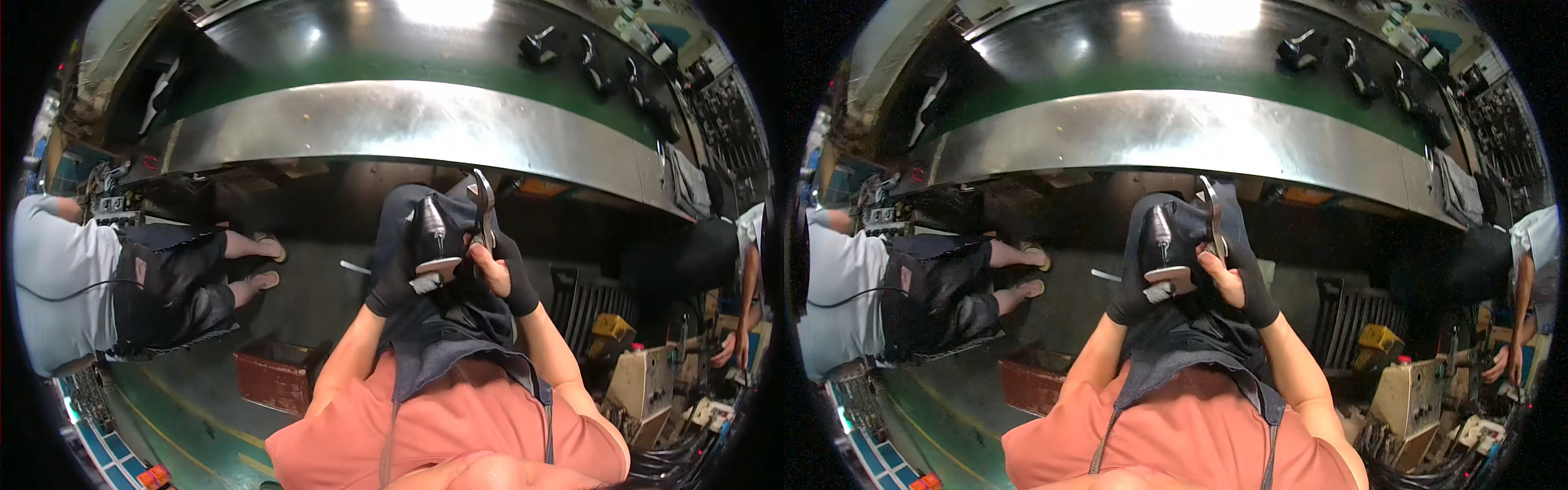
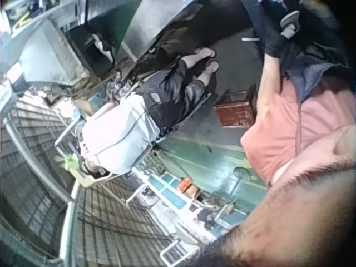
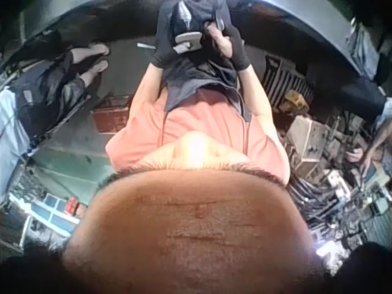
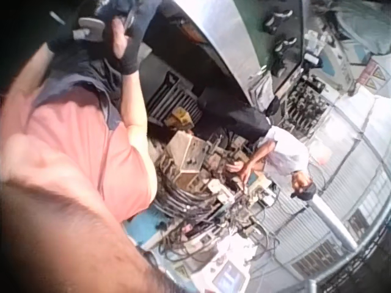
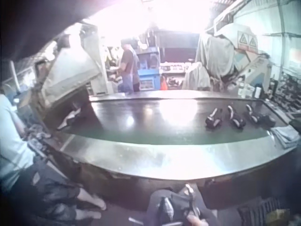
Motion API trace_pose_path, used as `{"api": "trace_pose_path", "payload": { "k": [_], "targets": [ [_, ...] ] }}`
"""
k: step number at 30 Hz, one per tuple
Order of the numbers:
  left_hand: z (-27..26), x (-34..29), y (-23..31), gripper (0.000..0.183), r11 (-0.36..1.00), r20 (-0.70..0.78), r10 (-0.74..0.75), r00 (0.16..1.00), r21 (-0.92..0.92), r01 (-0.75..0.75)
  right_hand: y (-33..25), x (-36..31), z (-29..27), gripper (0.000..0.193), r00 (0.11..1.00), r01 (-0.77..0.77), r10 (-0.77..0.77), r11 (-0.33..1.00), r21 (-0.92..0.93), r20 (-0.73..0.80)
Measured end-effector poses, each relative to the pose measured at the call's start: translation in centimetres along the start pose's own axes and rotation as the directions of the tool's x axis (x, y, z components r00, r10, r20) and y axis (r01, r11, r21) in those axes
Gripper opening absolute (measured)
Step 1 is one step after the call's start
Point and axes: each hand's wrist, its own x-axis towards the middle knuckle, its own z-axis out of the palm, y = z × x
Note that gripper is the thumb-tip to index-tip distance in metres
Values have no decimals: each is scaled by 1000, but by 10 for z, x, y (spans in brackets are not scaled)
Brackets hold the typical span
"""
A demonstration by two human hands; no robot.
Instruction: The person uses pliers to trim excess material from the edges of shoe soles. They pick up shoes from a conveyor belt, hold them on their lap, and scrape the white sole edges with the tool before placing them back on the belt.
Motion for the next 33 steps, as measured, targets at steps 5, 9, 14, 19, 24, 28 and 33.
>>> {"api": "trace_pose_path", "payload": {
  "k": [5, 9, 14, 19, 24, 28, 33],
  "targets": [
    [22, 22, 34, 77, 964, -58, 119, 991, 247, -101, 12, -17, -8, 27, 991, -132, 133, 989, -71, 4],
    [9, 61, 35, 47, 806, 217, 244, 945, 497, -322, 27, -19, -14, 28, 998, -54, 57, 986, -161, 11],
    [2, 111, -6, 19, 948, -8, 98, 995, 306, -91, 10, -10, -26, 36, 998, -63, 57, 965, -256, -31],
    [-23, 154, -32, 48, 975, 90, -195, 977, -90, 203, 22, -6, -41, 44, 934, -246, 251, 968, -53, 255],
    [-15, 166, -41, 59, 968, 142, -154, 978, -178, 178, 37, 22, -50, 47, 891, -361, 290, 919, 158, 349],
    [-8, 156, -35, 61, 989, 109, -92, 990, -106, 104, 6, 29, -55, 50, 749, -656, 491, 643, 395, 446],
    [-3, 150, -35, 44, 999, 121, 32, 992, 19, -35, -7, 29, -69, 47, 723, -671, 577, 717, 189, 381]
  ]
}}
